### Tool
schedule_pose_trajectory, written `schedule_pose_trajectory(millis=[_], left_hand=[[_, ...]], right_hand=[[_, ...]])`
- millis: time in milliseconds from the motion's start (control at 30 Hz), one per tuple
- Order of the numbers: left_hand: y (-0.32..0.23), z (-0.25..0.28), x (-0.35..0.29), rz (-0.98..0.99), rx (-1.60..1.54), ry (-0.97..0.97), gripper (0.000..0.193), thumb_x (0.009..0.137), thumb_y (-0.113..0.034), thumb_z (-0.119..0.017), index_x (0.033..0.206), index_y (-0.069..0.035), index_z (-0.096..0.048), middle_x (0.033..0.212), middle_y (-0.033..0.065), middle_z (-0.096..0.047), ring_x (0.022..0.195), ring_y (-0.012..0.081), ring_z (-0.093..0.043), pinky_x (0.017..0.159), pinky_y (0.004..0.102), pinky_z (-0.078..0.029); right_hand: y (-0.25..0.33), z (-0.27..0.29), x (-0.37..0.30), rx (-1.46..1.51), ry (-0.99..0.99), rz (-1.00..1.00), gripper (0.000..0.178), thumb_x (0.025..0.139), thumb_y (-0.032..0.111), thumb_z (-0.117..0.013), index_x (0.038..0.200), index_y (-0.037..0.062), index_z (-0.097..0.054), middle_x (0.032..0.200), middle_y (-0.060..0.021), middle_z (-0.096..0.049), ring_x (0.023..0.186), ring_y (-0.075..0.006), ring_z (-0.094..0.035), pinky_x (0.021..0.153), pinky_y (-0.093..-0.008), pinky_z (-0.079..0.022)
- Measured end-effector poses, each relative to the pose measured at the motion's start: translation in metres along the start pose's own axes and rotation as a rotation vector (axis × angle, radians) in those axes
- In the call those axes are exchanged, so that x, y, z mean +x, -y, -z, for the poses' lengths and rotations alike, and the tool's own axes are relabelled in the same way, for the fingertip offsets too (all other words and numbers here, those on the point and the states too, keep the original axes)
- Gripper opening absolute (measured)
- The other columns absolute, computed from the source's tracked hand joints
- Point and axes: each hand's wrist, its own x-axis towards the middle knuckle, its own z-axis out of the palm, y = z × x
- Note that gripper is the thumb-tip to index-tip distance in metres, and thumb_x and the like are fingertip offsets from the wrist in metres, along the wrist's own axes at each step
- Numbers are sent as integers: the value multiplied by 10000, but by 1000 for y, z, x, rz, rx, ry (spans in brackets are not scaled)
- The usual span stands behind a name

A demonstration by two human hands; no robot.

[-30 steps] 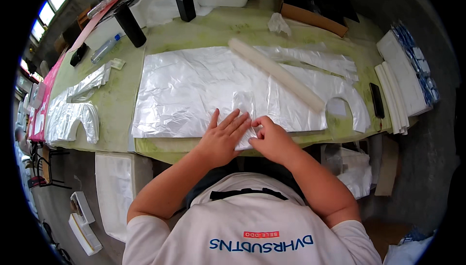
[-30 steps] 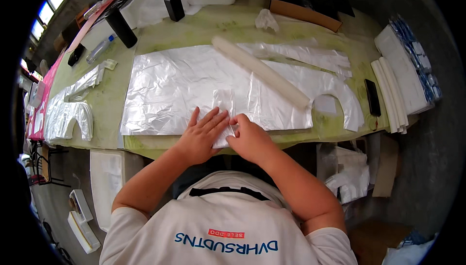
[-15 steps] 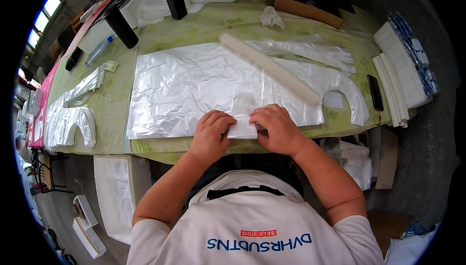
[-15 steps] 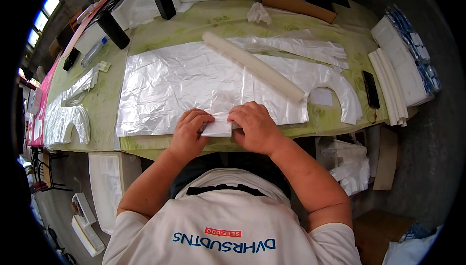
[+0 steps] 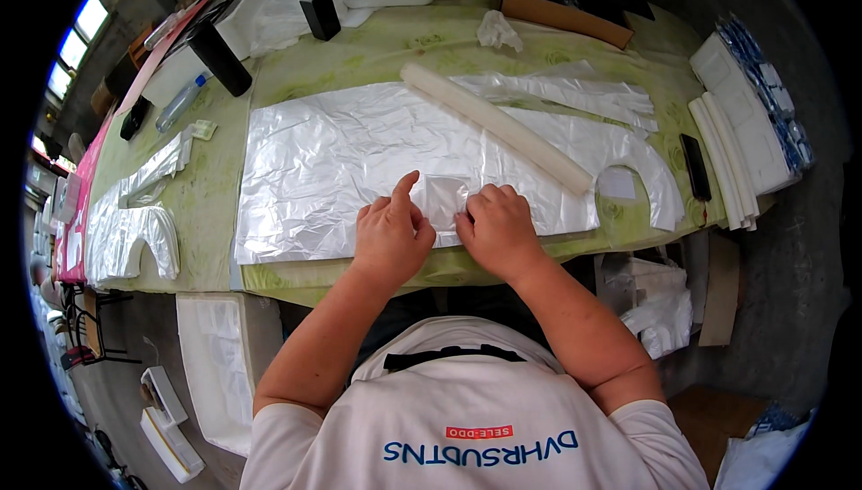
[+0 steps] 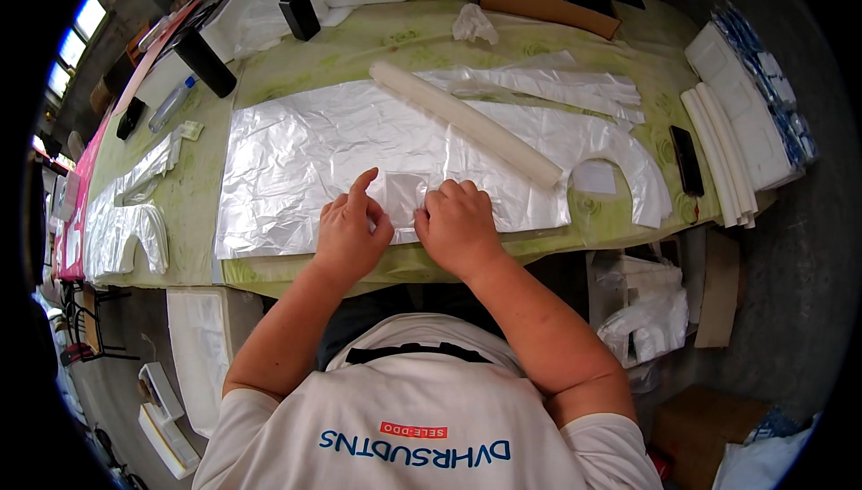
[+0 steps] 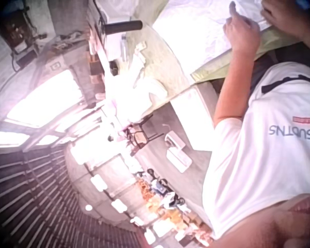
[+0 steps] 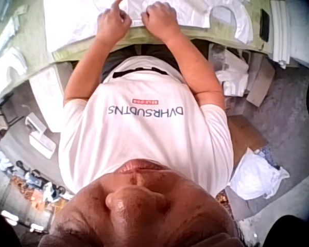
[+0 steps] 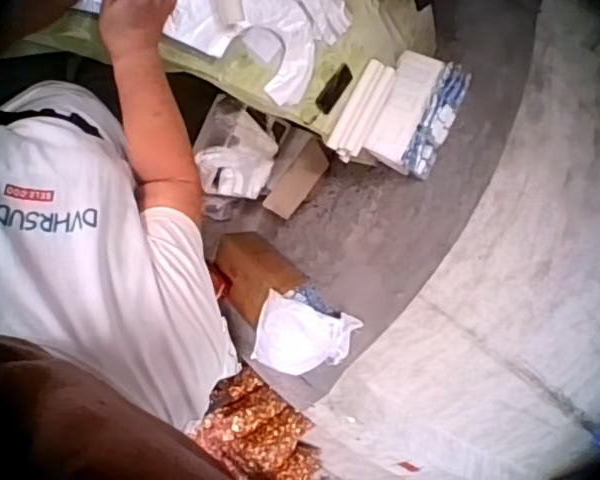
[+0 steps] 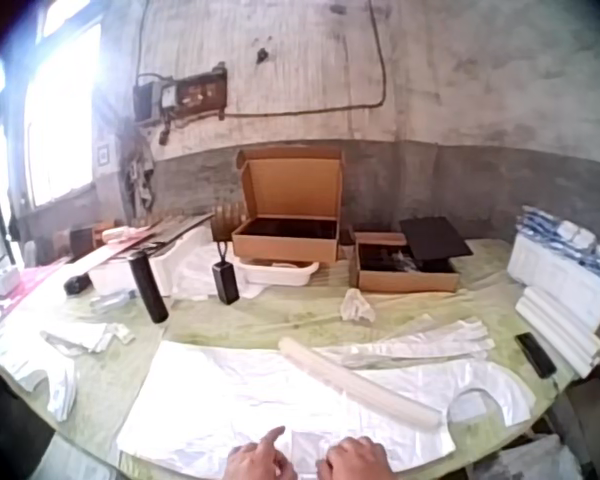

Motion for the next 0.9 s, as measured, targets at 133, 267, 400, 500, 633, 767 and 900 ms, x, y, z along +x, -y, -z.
schedule_pose_trajectory(millis=[133,267,400,500,633,767,900], left_hand=[[6,-18,-1,-367,216,-233,640,840,-227,-720,1434,-100,-520,1430,101,-519,1362,334,-452,1137,565,-305],[3,-22,4,-380,317,84,769,876,-425,-692,1543,-151,-426,1657,94,-298,1536,398,-217,1211,648,-149],[-8,-14,7,-351,346,145,848,859,-510,-689,1571,-168,-378,1656,117,-296,1528,429,-217,1202,664,-155],[-8,-14,2,-334,341,104,846,844,-474,-719,1560,-165,-393,1637,147,-319,1513,435,-243,1196,655,-179],[-6,-12,-34,-371,94,-36,719,832,-312,-780,1461,-114,-495,1526,171,-451,1399,412,-408,1147,564,-318],[0,-16,-99,-146,-468,162,447,931,-177,-738,1314,-45,-549,1335,145,-569,1230,288,-564,993,399,-487],[7,-33,-116,717,-1379,435,498,1052,-297,-590,1438,-40,-409,1414,137,-518,1275,265,-531,1061,428,-456]], right_hand=[[-3,-2,4,-11,63,-16,168,853,215,-675,782,64,-664,862,-105,-639,869,-324,-604,750,-480,-487],[-5,-2,10,17,106,-99,166,861,214,-665,906,54,-664,908,-118,-664,886,-344,-625,775,-492,-508],[0,0,11,122,-7,-139,324,863,218,-655,1143,55,-645,966,-131,-693,889,-361,-639,798,-502,-525],[-2,2,14,47,101,-105,451,847,230,-659,1269,72,-620,1018,-139,-708,938,-369,-649,834,-496,-533],[-5,6,27,65,232,-176,525,818,243,-666,1315,81,-608,1065,-159,-709,1005,-378,-653,891,-482,-539],[-5,13,29,99,304,-201,537,806,259,-655,1309,75,-610,1095,-161,-690,1059,-375,-632,946,-470,-512],[7,22,4,31,310,-81,529,791,251,-658,1287,73,-624,1088,-151,-665,1059,-371,-605,946,-471,-490]])
